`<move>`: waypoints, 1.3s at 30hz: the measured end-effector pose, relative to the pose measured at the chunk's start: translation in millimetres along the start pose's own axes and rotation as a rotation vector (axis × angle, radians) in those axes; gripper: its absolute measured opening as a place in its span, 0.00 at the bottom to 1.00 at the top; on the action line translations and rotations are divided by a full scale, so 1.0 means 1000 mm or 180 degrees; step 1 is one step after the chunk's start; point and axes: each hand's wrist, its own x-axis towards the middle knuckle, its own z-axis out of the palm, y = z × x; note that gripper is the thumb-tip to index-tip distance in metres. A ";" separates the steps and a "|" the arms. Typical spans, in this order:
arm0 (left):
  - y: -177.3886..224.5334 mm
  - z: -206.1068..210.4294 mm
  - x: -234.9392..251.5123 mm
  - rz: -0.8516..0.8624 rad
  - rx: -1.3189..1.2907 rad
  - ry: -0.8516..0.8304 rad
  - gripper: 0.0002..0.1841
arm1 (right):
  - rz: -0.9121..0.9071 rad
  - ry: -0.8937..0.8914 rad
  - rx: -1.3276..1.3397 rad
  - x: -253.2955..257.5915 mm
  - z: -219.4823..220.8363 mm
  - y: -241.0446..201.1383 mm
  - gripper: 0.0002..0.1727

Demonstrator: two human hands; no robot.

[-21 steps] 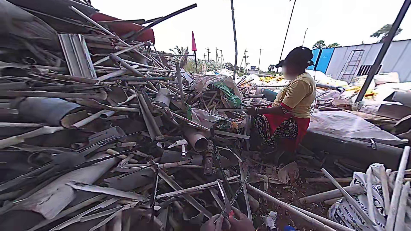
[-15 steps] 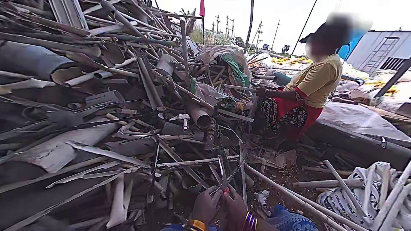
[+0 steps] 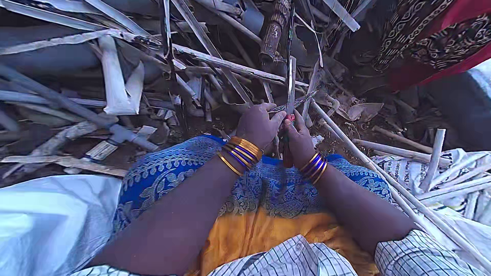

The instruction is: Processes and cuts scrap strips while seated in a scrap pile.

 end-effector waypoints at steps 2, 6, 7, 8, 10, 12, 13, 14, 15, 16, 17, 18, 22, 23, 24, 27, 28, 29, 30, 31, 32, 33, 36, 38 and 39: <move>0.001 0.001 0.002 -0.0031 0.0123 -0.0068 0.25 | 0.0008 0.0059 -0.0047 0.005 0.002 0.005 0.31; 0.000 -0.001 0.007 -0.0060 0.0283 -0.0144 0.25 | 0.0036 0.0080 -0.0172 0.011 0.006 0.005 0.31; -0.002 -0.002 0.008 -0.0063 0.0255 -0.0166 0.25 | -0.0038 0.0078 -0.0261 0.010 0.006 0.005 0.32; -0.003 -0.004 0.010 -0.0061 0.0172 -0.0157 0.24 | -0.0154 0.0029 -0.0371 0.007 0.006 0.003 0.32; -0.003 -0.008 0.014 -0.0039 -0.0076 -0.0102 0.23 | -0.0449 -0.0187 -0.0668 -0.004 0.002 -0.009 0.33; -0.005 -0.014 0.017 0.0047 -0.0227 -0.0084 0.22 | -0.0515 -0.0436 -0.0756 -0.011 -0.005 -0.022 0.33; -0.007 -0.014 0.017 0.0093 -0.0206 -0.0122 0.22 | -0.0342 -0.0500 -0.0700 -0.009 -0.012 -0.026 0.32; -0.007 -0.013 0.019 0.0163 -0.0210 -0.0118 0.21 | -0.0123 -0.0461 -0.0644 -0.001 -0.018 -0.031 0.31; -0.007 -0.013 0.020 0.0206 -0.0266 -0.0131 0.21 | 0.0122 -0.0314 -0.0586 0.009 -0.022 -0.033 0.30; -0.007 -0.012 0.019 0.0214 -0.0277 -0.0136 0.21 | 0.0326 -0.0146 -0.0546 0.018 -0.026 -0.032 0.28; -0.007 -0.011 0.019 0.0206 -0.0284 -0.0108 0.20 | 0.0473 -0.0055 -0.0504 0.025 -0.028 -0.030 0.27; -0.007 -0.011 0.019 0.0185 -0.0310 -0.0058 0.19 | 0.0525 -0.0026 -0.0478 0.026 -0.029 -0.029 0.27; -0.007 -0.016 0.025 0.0005 -0.0460 0.0078 0.19 | 0.0015 -0.0581 -0.0593 -0.004 -0.023 -0.025 0.31; -0.006 -0.018 0.025 -0.0061 -0.0430 0.0039 0.21 | -0.0097 -0.0787 -0.0631 -0.011 -0.024 -0.023 0.32; -0.005 -0.020 0.026 -0.0099 -0.0399 0.0015 0.22 | -0.0179 -0.0880 -0.0673 -0.012 -0.027 -0.022 0.33; -0.003 -0.016 0.024 -0.0080 -0.0419 0.0057 0.19 | 0.0126 -0.0399 -0.0749 0.011 -0.033 -0.021 0.30; -0.003 -0.013 0.022 -0.0067 -0.0450 0.0057 0.18 | 0.0334 -0.0158 -0.0698 0.023 -0.035 -0.018 0.29; -0.003 -0.012 0.022 -0.0071 -0.0472 0.0057 0.18 | 0.0521 0.0003 -0.0633 0.033 -0.036 -0.015 0.29; -0.002 -0.011 0.022 -0.0081 -0.0503 0.0069 0.18 | 0.0600 0.0113 -0.0579 0.042 -0.036 -0.013 0.29; -0.001 -0.012 0.024 -0.0092 -0.0544 0.0087 0.18 | 0.0585 0.0183 -0.0539 0.048 -0.035 -0.012 0.29; -0.001 -0.013 0.025 -0.0123 -0.0594 0.0111 0.18 | 0.0531 0.0180 -0.0518 0.046 -0.031 -0.011 0.29; -0.002 -0.015 0.025 -0.0175 -0.0650 0.0138 0.18 | 0.0412 0.0109 -0.0535 0.039 -0.026 -0.010 0.30; -0.002 -0.017 0.027 -0.0328 -0.0795 0.0200 0.19 | -0.0210 -0.0499 -0.0779 -0.005 -0.016 -0.012 0.33; -0.001 -0.017 0.026 -0.0329 -0.0799 0.0168 0.19 | -0.0235 -0.0785 -0.0788 -0.027 -0.013 -0.016 0.34; 0.000 -0.017 0.025 -0.0327 -0.0773 0.0166 0.19 | -0.0205 -0.0843 -0.0797 -0.030 -0.013 -0.018 0.34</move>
